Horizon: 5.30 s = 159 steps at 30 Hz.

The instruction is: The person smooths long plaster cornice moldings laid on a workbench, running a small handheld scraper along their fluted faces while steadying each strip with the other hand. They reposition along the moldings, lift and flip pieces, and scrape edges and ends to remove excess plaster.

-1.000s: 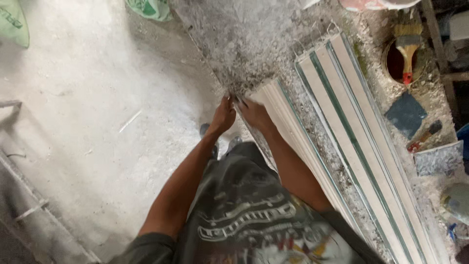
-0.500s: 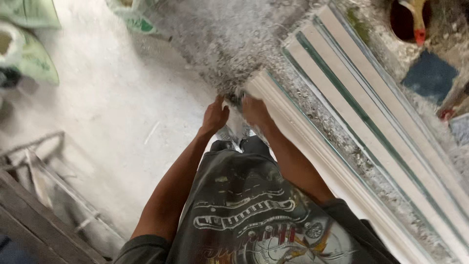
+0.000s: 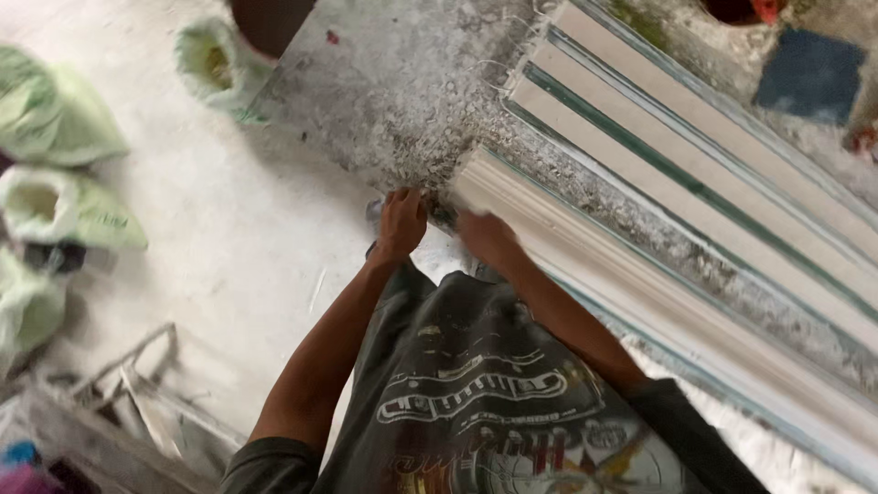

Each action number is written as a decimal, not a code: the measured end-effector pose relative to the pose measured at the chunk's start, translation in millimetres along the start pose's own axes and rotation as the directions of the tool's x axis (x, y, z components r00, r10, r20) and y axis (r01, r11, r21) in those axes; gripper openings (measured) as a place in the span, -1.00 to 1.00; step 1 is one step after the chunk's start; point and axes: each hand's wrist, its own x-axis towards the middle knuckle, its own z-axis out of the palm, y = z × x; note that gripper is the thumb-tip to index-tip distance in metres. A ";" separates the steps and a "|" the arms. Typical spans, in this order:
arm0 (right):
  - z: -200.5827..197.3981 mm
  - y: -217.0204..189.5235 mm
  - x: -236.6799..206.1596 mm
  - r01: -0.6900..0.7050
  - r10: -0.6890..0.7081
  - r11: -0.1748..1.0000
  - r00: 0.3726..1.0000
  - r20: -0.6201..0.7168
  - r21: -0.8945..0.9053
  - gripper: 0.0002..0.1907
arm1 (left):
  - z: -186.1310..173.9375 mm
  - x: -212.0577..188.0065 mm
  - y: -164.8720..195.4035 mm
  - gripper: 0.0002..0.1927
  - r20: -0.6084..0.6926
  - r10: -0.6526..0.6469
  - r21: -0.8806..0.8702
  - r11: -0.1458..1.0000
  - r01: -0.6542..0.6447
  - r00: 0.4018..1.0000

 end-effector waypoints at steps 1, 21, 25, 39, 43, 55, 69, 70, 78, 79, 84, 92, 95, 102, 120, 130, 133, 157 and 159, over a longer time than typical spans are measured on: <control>7.7 11.5 -23.0 -0.044 0.045 0.999 0.999 0.018 -0.014 -0.65 | -4.2 5.4 -5.2 -0.80 0.066 0.026 0.006 1.000 -0.026 0.997; 53.7 -22.6 -56.7 -0.288 0.329 0.934 0.924 -0.195 0.211 -0.68 | -18.3 24.9 -22.2 -0.35 0.538 0.099 0.082 0.982 -0.169 0.837; 62.9 -48.3 -13.9 -0.002 0.267 0.876 0.834 -0.482 0.482 -0.78 | -28.2 29.6 -9.6 -0.33 0.567 0.077 0.103 0.981 -0.164 0.820; 94.6 -77.5 -55.8 0.005 0.604 0.711 0.508 -0.614 0.703 -0.70 | -26.9 75.3 10.7 -0.75 0.744 0.376 0.144 0.717 -0.682 0.553; 89.4 -108.1 -36.9 -0.060 0.663 0.717 0.367 -0.653 0.695 -0.75 | -30.2 107.6 28.0 -0.72 0.768 0.600 0.039 0.307 -0.951 0.225; 72.8 -166.7 13.4 -0.335 0.971 0.173 0.218 -0.103 0.926 -0.72 | 11.0 126.2 40.0 -0.59 0.815 0.579 -0.456 0.667 -0.590 0.025; 26.9 -123.8 1.5 -0.533 0.784 -0.008 0.522 0.336 0.846 -0.70 | 30.8 128.3 42.1 -0.64 0.848 0.520 -0.467 0.640 -0.609 -0.104; 20.1 -118.0 -1.4 -0.572 0.767 -0.010 0.522 0.374 0.820 -0.70 | 30.7 129.2 44.5 -0.65 0.799 0.595 -0.507 0.591 -0.627 -0.085; 44.1 -138.5 -6.9 -0.402 0.902 0.305 0.412 -0.126 0.863 -0.78 | 23.7 131.6 57.8 -0.69 0.946 0.305 -0.305 0.733 -0.608 -0.108; 51.2 -147.1 -2.9 -0.356 0.911 0.395 0.271 -0.312 0.847 -0.80 | 24.2 132.4 58.7 -0.70 0.957 0.266 -0.279 0.723 -0.632 -0.118; 51.8 -164.7 13.2 -0.277 0.944 0.321 0.172 -0.282 0.906 -0.80 | 29.2 133.9 63.3 -0.64 0.886 0.428 -0.417 0.568 -0.710 -0.178; -11.7 -120.4 1.8 -0.444 0.822 -0.056 0.489 0.294 0.894 -0.76 | 24.8 131.6 68.6 -0.65 0.786 0.601 -0.448 0.399 -0.800 -0.141; -9.4 -126.1 1.8 -0.486 0.870 0.093 0.464 0.166 0.869 -0.74 | 21.8 133.5 74.5 -0.56 0.904 0.381 -0.382 0.526 -0.760 -0.191; 12.5 -167.1 14.5 -0.365 0.983 0.100 0.179 -0.036 0.926 -0.75 | 24.5 134.9 88.8 -0.60 0.937 0.240 -0.347 0.545 -0.763 -0.254; 14.4 -161.8 -8.0 -0.258 0.963 0.223 0.207 -0.172 0.940 -0.78 | -20.3 102.0 24.5 -0.71 0.672 0.487 -0.340 0.872 -0.352 0.558; 8.1 -137.5 17.1 -0.366 0.981 0.177 0.139 -0.135 0.914 -0.61 | -23.2 95.7 15.2 -0.74 0.785 0.369 -0.270 0.927 -0.261 0.498; 1.9 -145.8 22.2 -0.296 0.991 0.106 0.115 -0.075 0.949 -0.59 | -24.1 98.6 13.5 -0.70 0.826 0.326 -0.262 0.944 -0.199 0.460; -19.2 -133.8 13.2 -0.225 0.945 -0.106 0.279 0.168 0.968 -0.69 | -25.5 98.9 8.9 -0.76 0.864 0.314 -0.241 0.944 -0.225 0.392; -23.7 -126.9 15.0 -0.355 0.946 0.031 0.312 0.087 0.934 -0.69 | -24.4 97.7 7.9 -0.77 0.880 0.283 -0.199 0.949 -0.245 0.381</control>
